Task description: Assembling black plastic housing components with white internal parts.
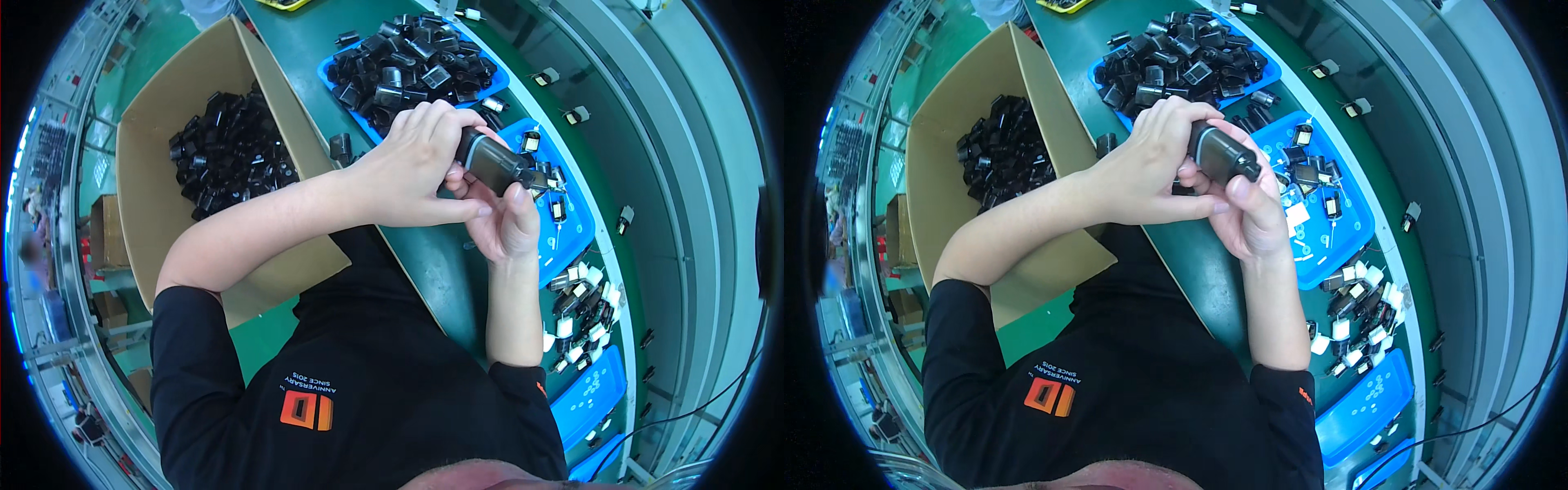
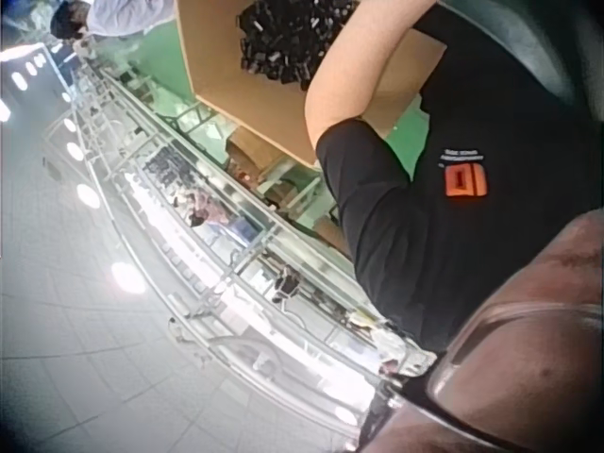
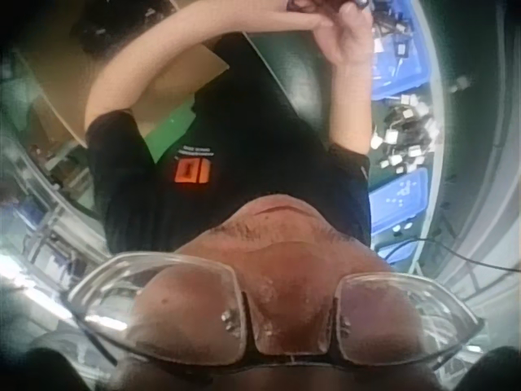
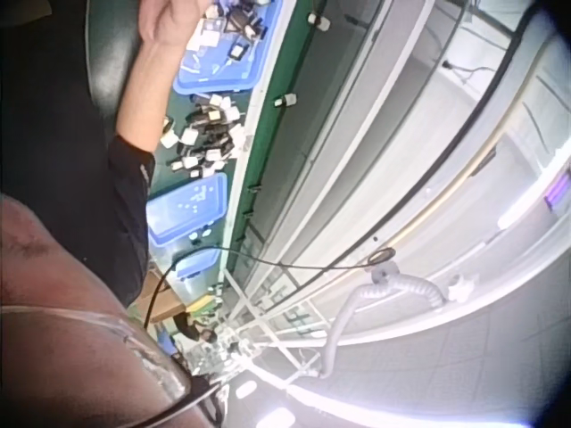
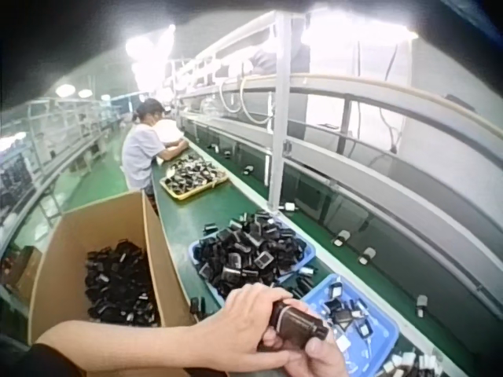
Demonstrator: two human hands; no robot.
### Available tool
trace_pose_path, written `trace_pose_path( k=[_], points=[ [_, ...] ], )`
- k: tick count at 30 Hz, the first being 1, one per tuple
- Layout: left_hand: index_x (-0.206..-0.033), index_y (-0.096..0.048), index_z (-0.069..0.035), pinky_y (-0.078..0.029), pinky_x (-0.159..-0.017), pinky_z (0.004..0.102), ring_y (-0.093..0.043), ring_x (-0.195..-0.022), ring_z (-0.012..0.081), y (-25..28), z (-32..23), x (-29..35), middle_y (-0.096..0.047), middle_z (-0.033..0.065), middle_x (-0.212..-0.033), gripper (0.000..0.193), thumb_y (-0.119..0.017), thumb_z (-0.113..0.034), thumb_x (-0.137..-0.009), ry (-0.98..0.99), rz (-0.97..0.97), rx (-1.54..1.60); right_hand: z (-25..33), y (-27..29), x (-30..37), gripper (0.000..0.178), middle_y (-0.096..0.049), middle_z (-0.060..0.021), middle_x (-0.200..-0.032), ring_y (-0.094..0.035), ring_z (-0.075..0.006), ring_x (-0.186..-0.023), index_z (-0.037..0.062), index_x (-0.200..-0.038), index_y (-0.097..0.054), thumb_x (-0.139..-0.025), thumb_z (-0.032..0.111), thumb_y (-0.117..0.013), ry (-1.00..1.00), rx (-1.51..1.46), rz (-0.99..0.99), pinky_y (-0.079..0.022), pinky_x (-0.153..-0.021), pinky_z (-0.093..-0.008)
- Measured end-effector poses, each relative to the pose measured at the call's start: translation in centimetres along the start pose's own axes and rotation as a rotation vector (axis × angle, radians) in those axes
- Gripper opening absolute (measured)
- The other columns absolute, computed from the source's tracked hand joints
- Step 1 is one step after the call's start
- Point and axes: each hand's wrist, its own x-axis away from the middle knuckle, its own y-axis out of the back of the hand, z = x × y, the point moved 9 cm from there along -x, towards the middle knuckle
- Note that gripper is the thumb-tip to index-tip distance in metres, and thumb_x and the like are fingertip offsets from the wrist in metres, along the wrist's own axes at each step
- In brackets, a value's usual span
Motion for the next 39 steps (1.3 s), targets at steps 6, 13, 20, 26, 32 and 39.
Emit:
trace_pose_path(
  k=[6,13,20,26,32,39],
  points=[
    [-0.128,-0.039,-0.003,-0.035,-0.088,0.0423,-0.046,-0.1,0.034,0.0,0.5,0.7,-0.045,0.0167,-0.106,0.079,-0.076,-0.042,-0.07,0.116,0.013,-0.074,-1.7,-0.1,0.4,0.074,-0.06,-0.0145,-0.106,-0.062,-0.0221,-0.097,-0.0049,-0.135,-0.04,-0.079,0.027,-0.076,-0.04,0.048,-0.071,-0.05,-0.093,-0.0336],
    [-0.126,-0.04,-0.002,-0.031,-0.092,0.0427,-0.045,-0.103,0.0338,1.0,-0.2,0.8,-0.045,0.0168,-0.106,0.077,-0.074,-0.04,-0.069,0.057,-0.005,-0.038,-1.3,-0.5,0.4,0.076,-0.056,-0.0095,-0.108,-0.057,-0.0192,-0.1,-0.0025,-0.129,-0.046,-0.071,0.029,-0.082,0.117,0.178,-0.105,-0.045,-0.094,-0.0335],
    [-0.122,-0.043,-0.003,-0.031,-0.091,0.0441,-0.045,-0.103,0.034,0.5,-1.5,0.3,-0.045,0.0167,-0.11,0.068,-0.071,-0.04,-0.073,-0.081,-0.024,0.043,-1.9,0.6,1.0,0.065,-0.056,-0.0065,-0.126,-0.054,-0.0192,-0.116,0.0054,-0.128,-0.054,-0.069,0.011,-0.081,0.142,0.031,-0.066,-0.042,-0.101,-0.036],
    [-0.14,-0.03,-0.001,-0.027,-0.108,0.0451,-0.038,-0.128,0.0374,0.8,-0.4,-0.3,-0.041,0.0212,-0.135,0.089,-0.074,-0.028,-0.068,0.056,0.084,-0.088,2.9,-0.5,0.6,0.06,-0.059,-0.0069,-0.114,-0.059,-0.0154,-0.107,0.0061,-0.127,-0.053,-0.073,-0.004,-0.076,0.221,0.51,-0.025,-0.049,-0.09,-0.0293],
    [-0.131,-0.05,0.004,-0.037,-0.104,0.0349,-0.054,-0.114,0.0213,12.1,11.0,7.0,-0.058,0.0143,-0.121,0.047,-0.06,-0.013,-0.089,0.391,-0.092,0.015,27.6,15.8,9.5,0.059,-0.067,-0.0149,-0.109,-0.067,-0.0206,-0.097,0.0027,-0.13,-0.055,-0.076,0.015,-0.075,0.17,1.788,-0.757,-0.054,-0.082,-0.0304],
    [-0.112,-0.065,-0.002,-0.052,-0.084,0.0349,-0.066,-0.092,0.0223,15.5,26.0,24.2,-0.069,0.0156,-0.102,0.032,-0.063,-0.021,-0.086,0.801,0.035,-0.249,39.7,34.4,29.6,0.053,-0.059,-0.0234,-0.127,-0.055,-0.0329,-0.121,-0.0003,-0.132,-0.053,-0.081,0.011,-0.054,-0.443,2.11,-1.028,-0.041,-0.104,-0.0385]
  ],
)
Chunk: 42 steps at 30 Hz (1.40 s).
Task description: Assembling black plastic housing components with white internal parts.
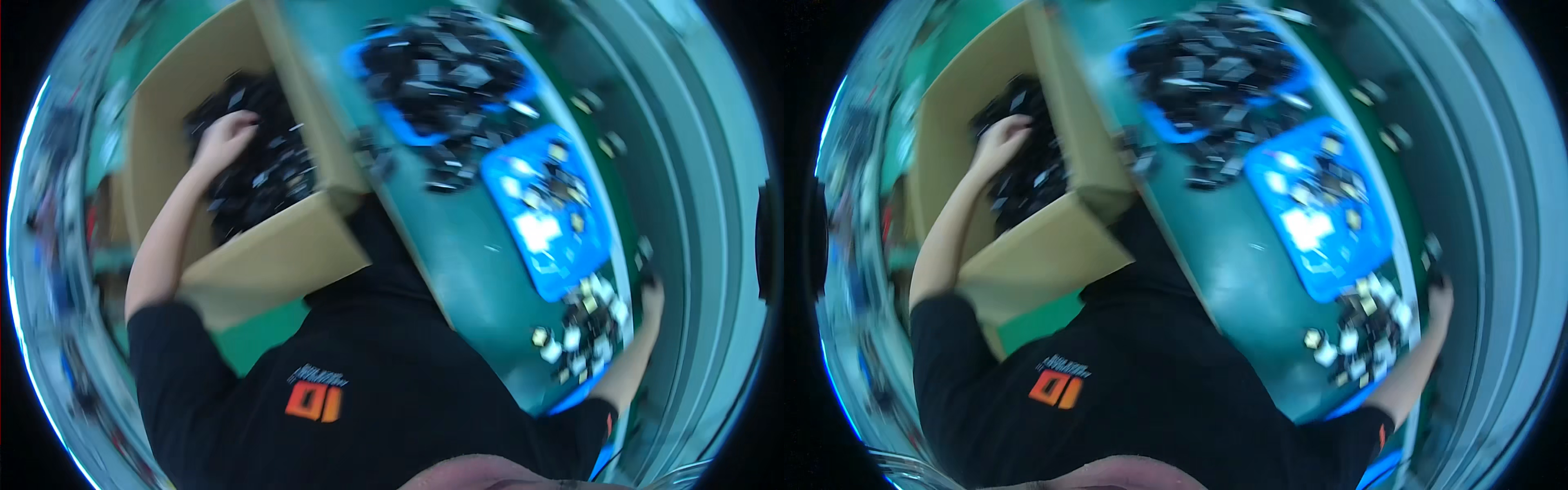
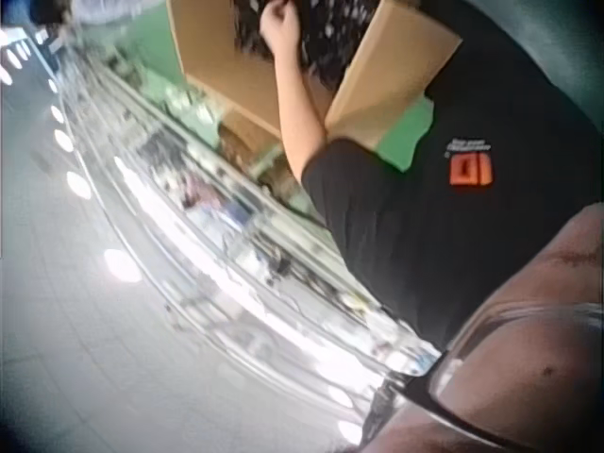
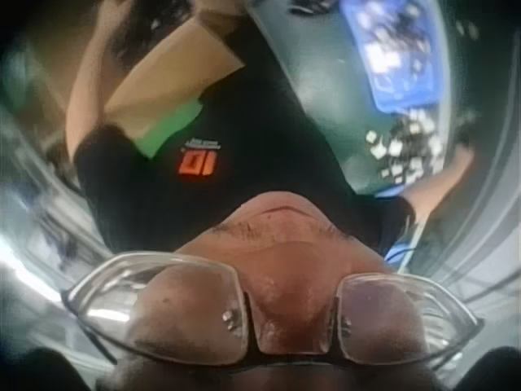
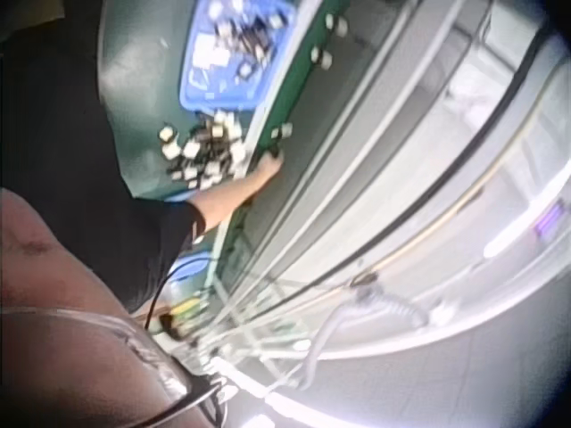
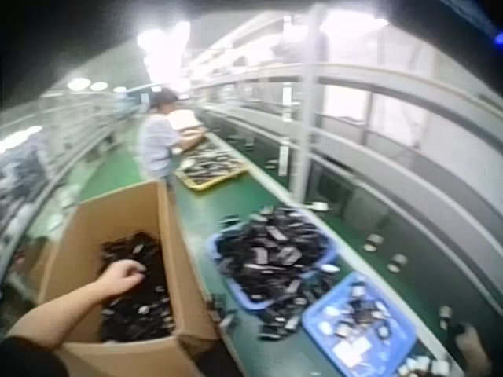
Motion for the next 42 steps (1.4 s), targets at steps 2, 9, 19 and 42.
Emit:
trace_pose_path(
  k=[2,9,19,42],
  points=[
    [-0.114,-0.065,0.0,-0.051,-0.088,0.039,-0.066,-0.098,0.0329,-6.1,6.8,2.1,-0.068,0.0202,-0.102,0.037,-0.064,-0.021,-0.084,-0.022,0.329,-0.139,-3.0,0.9,-2.1,0.052,-0.055,-0.0242,-0.131,-0.05,-0.0337,-0.126,-0.006,-0.129,-0.053,-0.079,0.007,-0.049,0.001,0.065,0.056,-0.036,-0.108,-0.0388],
    [-0.141,-0.04,-0.013,-0.044,-0.099,0.0461,-0.051,-0.123,0.0358,-11.9,10.1,11.3,-0.05,0.0169,-0.133,0.067,-0.066,-0.032,-0.082,0.296,0.689,-0.441,6.0,-3.2,-7.0,0.047,-0.056,-0.0225,-0.129,-0.055,-0.0329,-0.119,-0.0045,-0.129,-0.052,-0.092,0.023,-0.057,-0.077,-0.221,-0.06,-0.042,-0.101,-0.0412],
    [-0.119,-0.05,-0.009,-0.049,-0.092,0.0444,-0.058,-0.111,0.0346,-14.0,11.3,5.9,-0.056,0.0167,-0.119,0.044,-0.07,-0.022,-0.081,0.396,0.532,-0.458,3.9,-1.8,-3.1,0.057,-0.06,-0.0058,-0.117,-0.057,-0.0159,-0.101,0.007,-0.133,-0.049,-0.083,0.02,-0.074,-0.329,-0.788,-0.115,-0.04,-0.078,-0.0291],
    [-0.11,-0.031,-0.01,-0.047,-0.069,0.0261,-0.054,-0.083,0.0129,1.4,-27.4,3.4,-0.049,0.0087,-0.103,0.039,-0.057,0.004,-0.084,-0.38,0.282,0.962,47.9,0.4,21.4,0.029,-0.053,-0.0156,-0.115,-0.057,-0.018,-0.087,0.0016,-0.112,-0.057,-0.084,0.007,-0.063,0.661,-1.545,0.164,-0.051,-0.065,-0.0273]
  ],
)
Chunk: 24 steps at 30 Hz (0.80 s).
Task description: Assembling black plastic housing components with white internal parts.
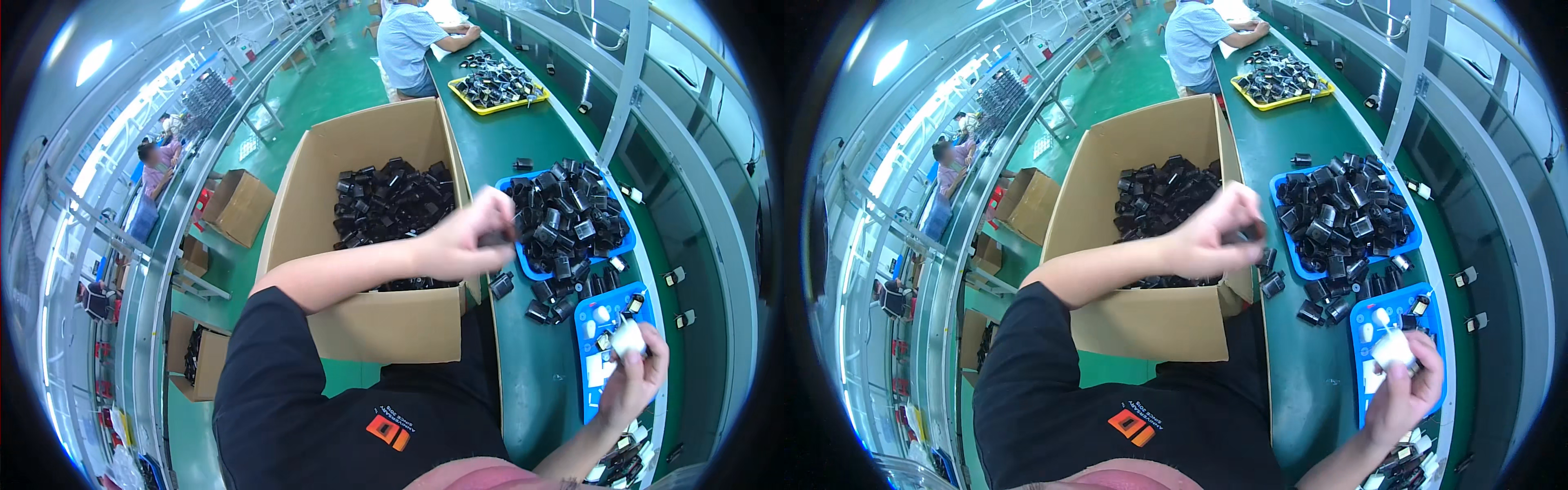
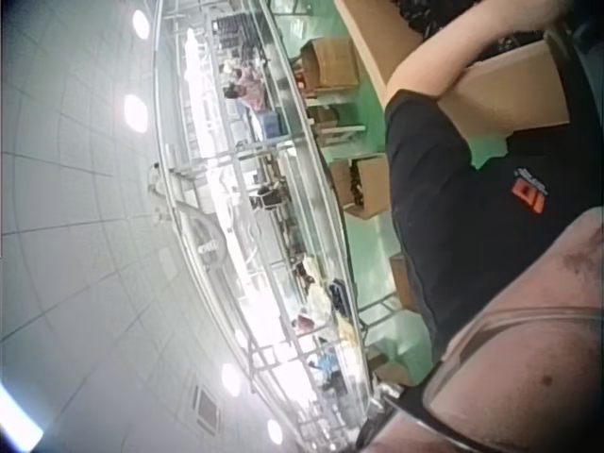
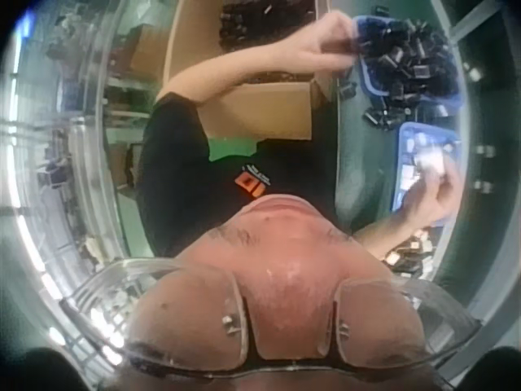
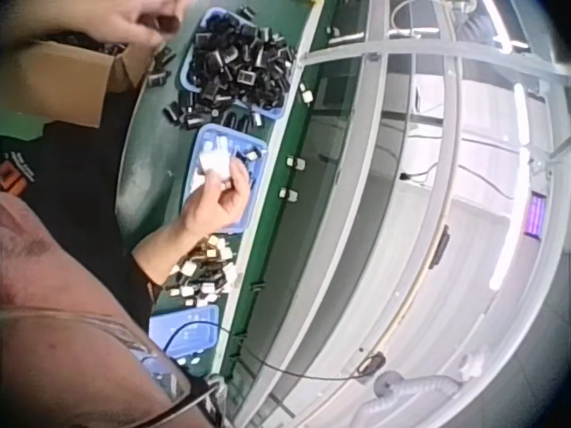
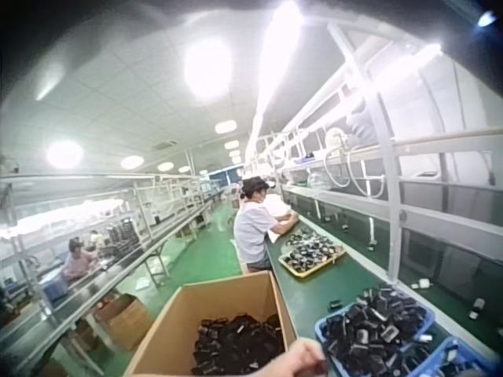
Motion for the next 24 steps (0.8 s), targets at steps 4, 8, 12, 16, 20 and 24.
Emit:
trace_pose_path(
  k=[4,8,12,16,20,24],
  points=[
    [-0.12,-0.032,-0.007,-0.042,-0.074,0.0279,-0.047,-0.086,0.0126,-7.7,-0.3,-3.1,-0.047,0.0085,-0.104,0.047,-0.062,-0.008,-0.084,-0.135,0.27,0.009,-0.7,-4.0,-0.7,0.028,-0.055,-0.016,-0.111,-0.062,-0.0201,-0.082,-0.0015,-0.108,-0.058,-0.081,0.0,-0.065,-0.054,-0.137,0.078,-0.056,-0.065,-0.0303],
    [-0.129,-0.039,-0.002,-0.044,-0.087,0.0339,-0.053,-0.102,0.0231,-11.8,0.1,-5.0,-0.051,0.0136,-0.111,0.055,-0.068,-0.012,-0.083,-0.238,0.297,-0.201,-0.2,-1.8,-0.2,0.029,-0.058,-0.014,-0.107,-0.062,-0.0189,-0.085,-0.0024,-0.104,-0.061,-0.076,-0.003,-0.071,-0.095,0.07,0.116,-0.056,-0.066,-0.0281],
    [-0.124,-0.058,-0.004,-0.048,-0.087,0.0343,-0.057,-0.104,0.0246,-9.4,0.1,-4.5,-0.056,0.0118,-0.112,0.05,-0.077,-0.007,-0.078,-0.432,0.149,-0.428,-0.6,-4.4,-1.5,0.027,-0.064,-0.0084,-0.096,-0.062,-0.0157,-0.087,-0.0017,-0.1,-0.066,-0.074,-0.002,-0.075,-0.195,0.176,0.217,-0.05,-0.076,-0.0258],
    [-0.126,-0.06,-0.006,-0.052,-0.086,0.0321,-0.061,-0.105,0.0245,-10.4,0.8,-5.3,-0.061,0.0126,-0.115,0.056,-0.079,-0.004,-0.073,-0.389,0.179,-0.394,-0.7,-3.5,-1.9,0.025,-0.066,-0.0091,-0.096,-0.063,-0.0174,-0.089,0.0007,-0.096,-0.068,-0.073,0.001,-0.077,-0.079,0.348,0.135,-0.048,-0.081,-0.0279],
    [-0.127,-0.059,-0.006,-0.053,-0.081,0.0317,-0.063,-0.101,0.0234,-10.8,1.7,-5.3,-0.063,0.0112,-0.11,0.056,-0.079,-0.008,-0.075,-0.295,0.177,-0.409,-0.2,-3.5,-1.7,0.023,-0.066,-0.0095,-0.095,-0.063,-0.0172,-0.089,0.001,-0.094,-0.067,-0.073,0.002,-0.077,0.038,0.412,0.088,-0.049,-0.08,-0.028],
    [-0.126,-0.059,-0.005,-0.053,-0.079,0.0338,-0.063,-0.099,0.0256,-9.9,1.7,-4.1,-0.064,0.0121,-0.107,0.052,-0.077,-0.013,-0.078,-0.357,0.12,-0.413,-0.4,-4.9,-1.0,0.021,-0.063,-0.0076,-0.09,-0.06,-0.0172,-0.084,0.0005,-0.093,-0.065,-0.074,-0.001,-0.075,0.1,0.484,0.077,-0.047,-0.077,-0.0273]
  ],
)
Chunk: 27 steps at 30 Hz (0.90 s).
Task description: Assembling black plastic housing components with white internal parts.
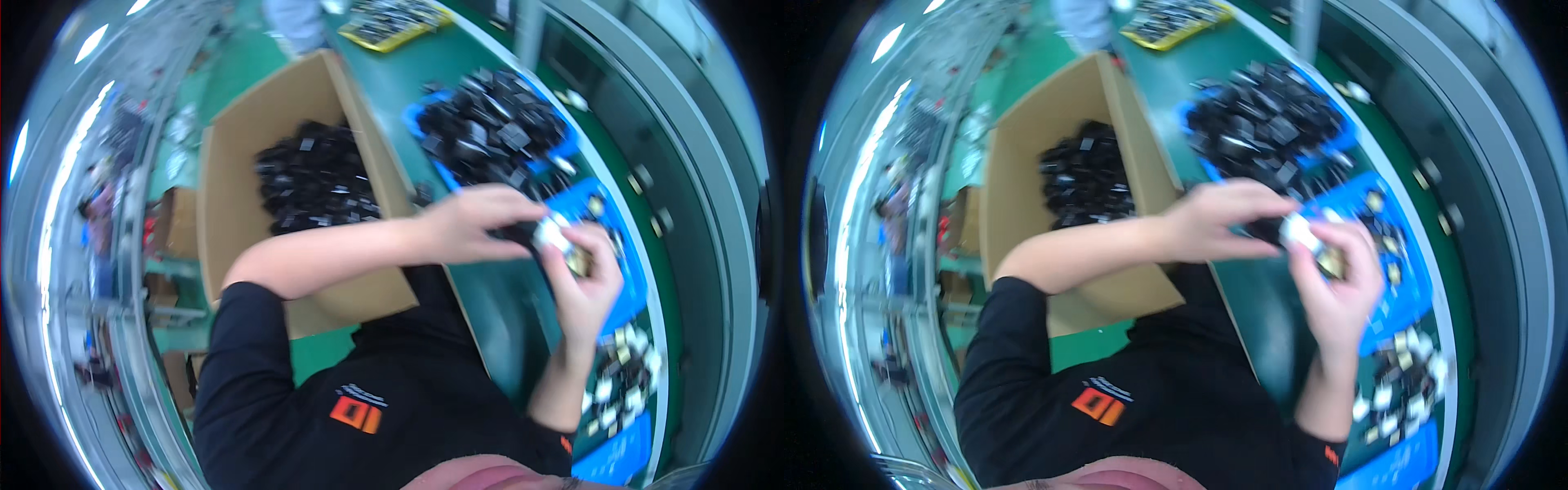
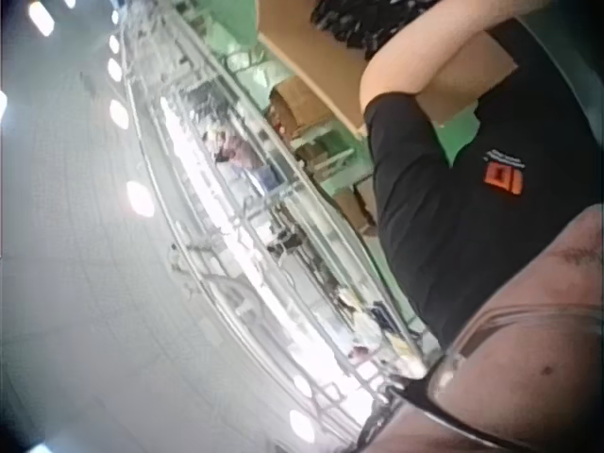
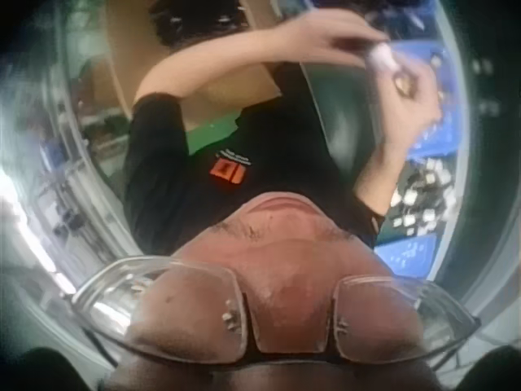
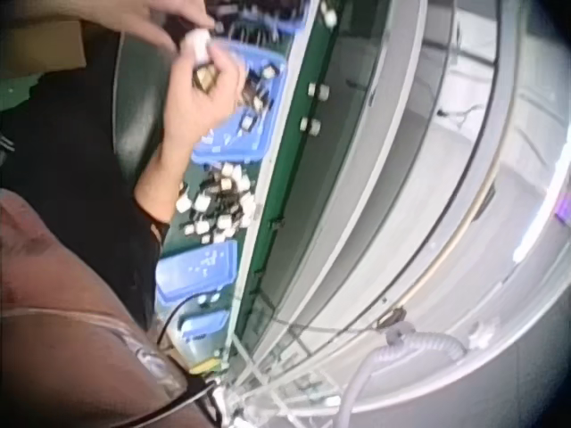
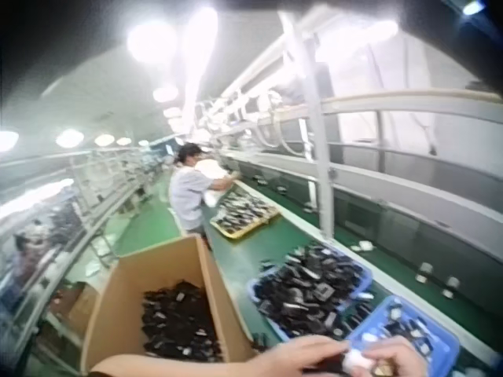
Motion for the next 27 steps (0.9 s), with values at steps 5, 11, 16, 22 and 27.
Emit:
trace_pose_path(
  k=[5,11,16,22,27],
  points=[
    [-0.127,-0.058,-0.002,-0.049,-0.088,0.0393,-0.06,-0.101,0.0323,-0.9,-1.1,-0.2,-0.062,0.0139,-0.11,0.053,-0.076,-0.014,-0.078,-0.182,0.0,0.022,-2.4,0.7,1.3,0.021,-0.059,-0.0068,-0.096,-0.055,-0.0142,-0.089,0.001,-0.095,-0.059,-0.078,-0.003,-0.071,-0.261,-0.146,0.089,-0.045,-0.08,-0.0259],
    [-0.129,-0.056,-0.001,-0.05,-0.087,0.0392,-0.06,-0.104,0.0328,-0.6,-1.8,0.4,-0.062,0.0156,-0.114,0.057,-0.076,-0.011,-0.077,-0.247,0.013,-0.04,-2.2,-1.8,0.6,0.028,-0.053,-0.009,-0.105,-0.052,-0.0192,-0.1,0.0023,-0.104,-0.054,-0.079,0.001,-0.067,-0.052,-0.15,0.176,-0.041,-0.091,-0.0305],
    [-0.128,-0.055,-0.001,-0.049,-0.093,0.0374,-0.056,-0.115,0.0335,-0.7,-3.2,-1.9,-0.054,0.0172,-0.129,0.052,-0.075,-0.011,-0.081,-0.264,-0.083,0.135,-6.9,-0.7,1.3,0.037,-0.054,-0.0061,-0.112,-0.055,-0.0177,-0.103,0.0064,-0.113,-0.051,-0.081,0.009,-0.07,-0.389,-0.759,0.103,-0.048,-0.085,-0.0296],
    [-0.122,-0.06,-0.003,-0.057,-0.068,0.0273,-0.067,-0.082,0.0202,-0.6,-3.1,-2.7,-0.064,0.0142,-0.111,0.049,-0.077,-0.015,-0.078,-0.14,-0.082,0.18,-8.3,-5.4,1.1,0.035,-0.056,-0.0122,-0.109,-0.06,-0.0285,-0.098,0.0072,-0.106,-0.053,-0.077,0.021,-0.066,-0.444,-1.374,0.232,-0.054,-0.082,-0.0396],
    [-0.118,-0.062,-0.003,-0.057,-0.064,0.0282,-0.066,-0.071,0.018,-3.3,-5.4,-3.7,-0.065,0.0114,-0.105,0.05,-0.079,-0.012,-0.072,-0.258,-0.064,0.052,-8.6,-5.1,2.2,0.025,-0.055,-0.0054,-0.096,-0.061,-0.0181,-0.081,0.0165,-0.094,-0.054,-0.074,0.023,-0.068,-0.409,-1.677,0.202,-0.054,-0.062,-0.0271]
  ],
)
